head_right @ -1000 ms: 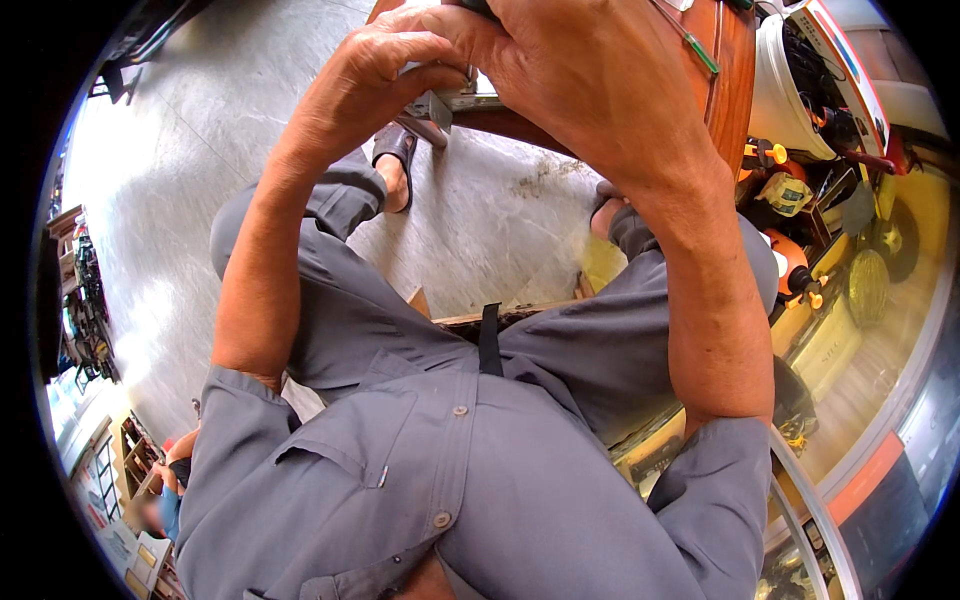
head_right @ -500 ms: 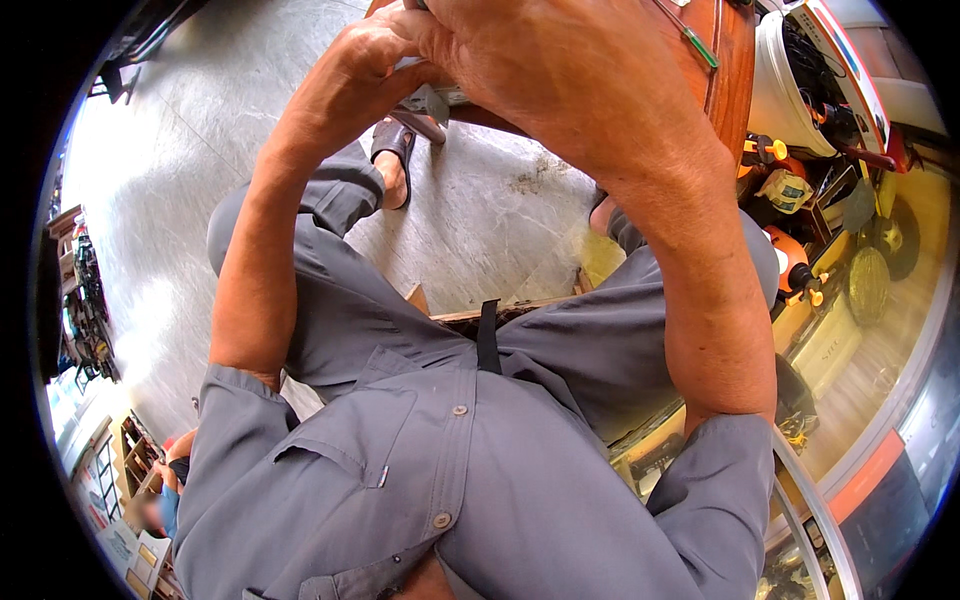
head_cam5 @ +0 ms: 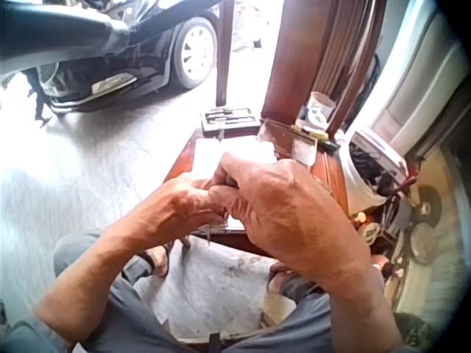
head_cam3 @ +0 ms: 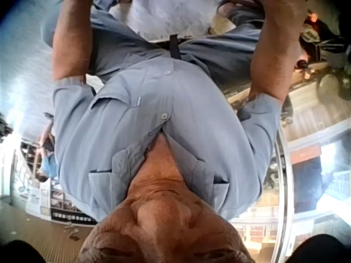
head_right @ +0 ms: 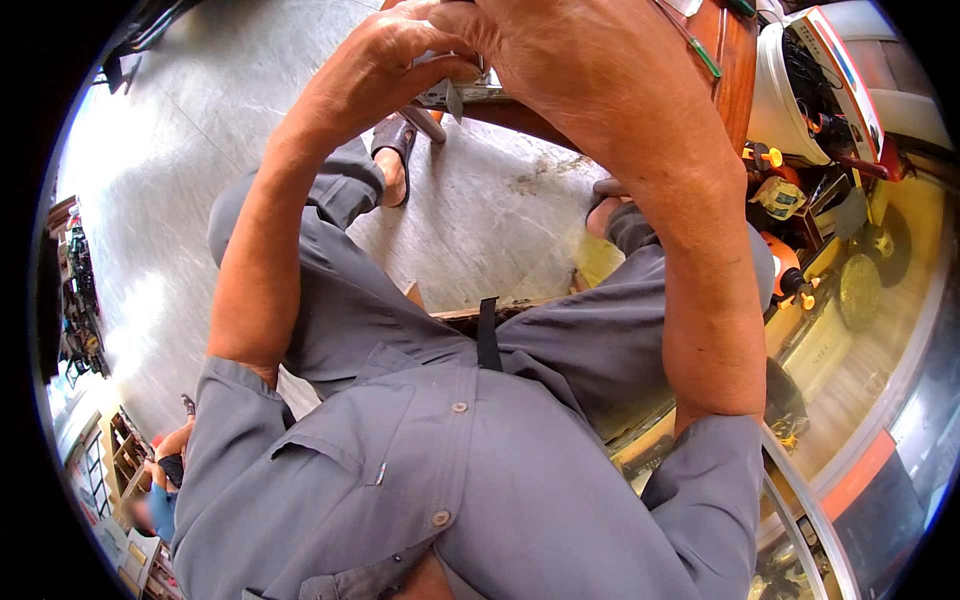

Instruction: The person sits cross-legged and uses a screwdriver to remove screws from the casing of a silver electronic device. They turn the device over to access different sides and continue unscrewing the casing.

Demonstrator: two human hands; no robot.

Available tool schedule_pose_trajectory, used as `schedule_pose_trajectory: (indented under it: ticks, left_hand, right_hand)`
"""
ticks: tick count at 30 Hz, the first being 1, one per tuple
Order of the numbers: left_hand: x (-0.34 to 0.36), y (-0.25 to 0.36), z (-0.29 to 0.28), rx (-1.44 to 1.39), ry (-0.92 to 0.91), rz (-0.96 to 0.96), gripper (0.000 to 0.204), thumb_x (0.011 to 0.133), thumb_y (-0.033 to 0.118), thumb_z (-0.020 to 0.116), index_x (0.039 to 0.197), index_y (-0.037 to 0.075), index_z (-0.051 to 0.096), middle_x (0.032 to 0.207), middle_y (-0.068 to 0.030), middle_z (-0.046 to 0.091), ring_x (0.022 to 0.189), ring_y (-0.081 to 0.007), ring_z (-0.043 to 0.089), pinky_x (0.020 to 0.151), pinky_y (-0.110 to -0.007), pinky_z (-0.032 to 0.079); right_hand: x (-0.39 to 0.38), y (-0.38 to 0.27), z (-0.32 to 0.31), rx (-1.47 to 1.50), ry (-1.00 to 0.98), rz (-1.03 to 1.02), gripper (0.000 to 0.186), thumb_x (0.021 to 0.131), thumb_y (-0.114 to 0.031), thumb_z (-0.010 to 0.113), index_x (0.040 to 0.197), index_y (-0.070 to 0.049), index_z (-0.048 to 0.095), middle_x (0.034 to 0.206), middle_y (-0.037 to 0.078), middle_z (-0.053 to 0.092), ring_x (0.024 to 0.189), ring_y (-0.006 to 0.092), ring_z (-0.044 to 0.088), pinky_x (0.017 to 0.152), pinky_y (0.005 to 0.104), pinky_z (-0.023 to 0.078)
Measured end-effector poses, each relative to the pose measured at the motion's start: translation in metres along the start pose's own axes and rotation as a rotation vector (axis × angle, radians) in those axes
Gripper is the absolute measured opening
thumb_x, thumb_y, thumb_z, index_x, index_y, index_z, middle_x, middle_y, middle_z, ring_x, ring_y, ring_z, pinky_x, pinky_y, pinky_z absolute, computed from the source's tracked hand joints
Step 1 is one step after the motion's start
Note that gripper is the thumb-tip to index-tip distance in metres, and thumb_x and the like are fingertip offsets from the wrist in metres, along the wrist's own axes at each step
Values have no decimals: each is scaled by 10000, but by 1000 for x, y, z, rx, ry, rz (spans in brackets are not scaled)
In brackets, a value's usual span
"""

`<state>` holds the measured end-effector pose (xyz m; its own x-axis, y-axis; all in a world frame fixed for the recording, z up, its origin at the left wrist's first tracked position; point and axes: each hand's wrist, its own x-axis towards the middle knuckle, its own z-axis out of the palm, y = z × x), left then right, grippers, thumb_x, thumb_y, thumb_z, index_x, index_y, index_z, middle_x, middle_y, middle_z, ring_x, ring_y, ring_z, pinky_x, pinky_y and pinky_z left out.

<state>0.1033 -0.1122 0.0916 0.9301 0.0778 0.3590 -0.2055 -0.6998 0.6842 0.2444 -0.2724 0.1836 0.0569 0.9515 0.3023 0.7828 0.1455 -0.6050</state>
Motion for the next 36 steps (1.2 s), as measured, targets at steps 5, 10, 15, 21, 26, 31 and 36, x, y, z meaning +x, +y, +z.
schedule_pose_trajectory:
  ticks: [5, 10, 15, 21, 26, 31, 36]
  left_hand:
    - [1, -3, 3, 2, -3, 35, 112, 888, 54, 733, 959, -6, 671, 897, -172, 665, 853, -359, 667, 769, -439, 523]
    - [3, 5, 2, 64, -1, 13, 129, 884, 68, 736, 973, -9, 684, 935, -186, 684, 888, -377, 680, 795, -449, 533]
    - [0, 0, 2, 101, 4, 28, 110, 894, 70, 727, 972, -4, 701, 966, -187, 688, 924, -377, 679, 814, -457, 535]
    - [2, 5, 3, 80, 17, 30, 90, 903, 76, 723, 964, 11, 715, 981, -184, 697, 940, -377, 678, 826, -450, 540]
    - [1, -5, 6, 50, 32, 55, 83, 902, 73, 725, 962, 16, 718, 997, -182, 706, 948, -378, 680, 830, -444, 543]
    - [4, -4, 6, 108, 45, 93, 77, 896, 62, 724, 956, 15, 713, 993, -186, 705, 935, -375, 686, 820, -437, 549]
    - [3, 3, 2, 82, -17, 10, 94, 879, 49, 725, 954, -2, 702, 950, -181, 686, 894, -369, 679, 792, -441, 540]
  right_hand:
    - [3, 6, 6, -34, -27, 78, 202, 1039, -167, 613, 976, 25, 618, 782, 240, 664, 756, 396, 682, 699, 469, 509]
    - [2, 7, 7, -49, -17, 57, 198, 1039, -167, 617, 970, 19, 622, 782, 237, 668, 750, 395, 676, 692, 469, 506]
    - [2, -6, 1, -105, -28, 17, 202, 1041, -172, 613, 969, 17, 625, 784, 235, 671, 742, 391, 669, 692, 477, 498]
    - [0, 8, 7, -193, -23, 13, 213, 1048, -184, 597, 966, 11, 622, 783, 232, 658, 740, 389, 655, 699, 483, 486]
    - [1, -6, 1, -187, -38, -13, 220, 1049, -186, 594, 959, 13, 615, 797, 229, 652, 758, 383, 647, 711, 479, 479]
    - [4, 4, 5, -191, -41, 12, 238, 1052, -198, 595, 962, 21, 617, 827, 235, 662, 791, 384, 655, 733, 480, 485]
    - [2, -6, 3, -147, -38, 63, 248, 1056, -206, 595, 966, 23, 626, 840, 239, 672, 809, 387, 665, 747, 474, 498]
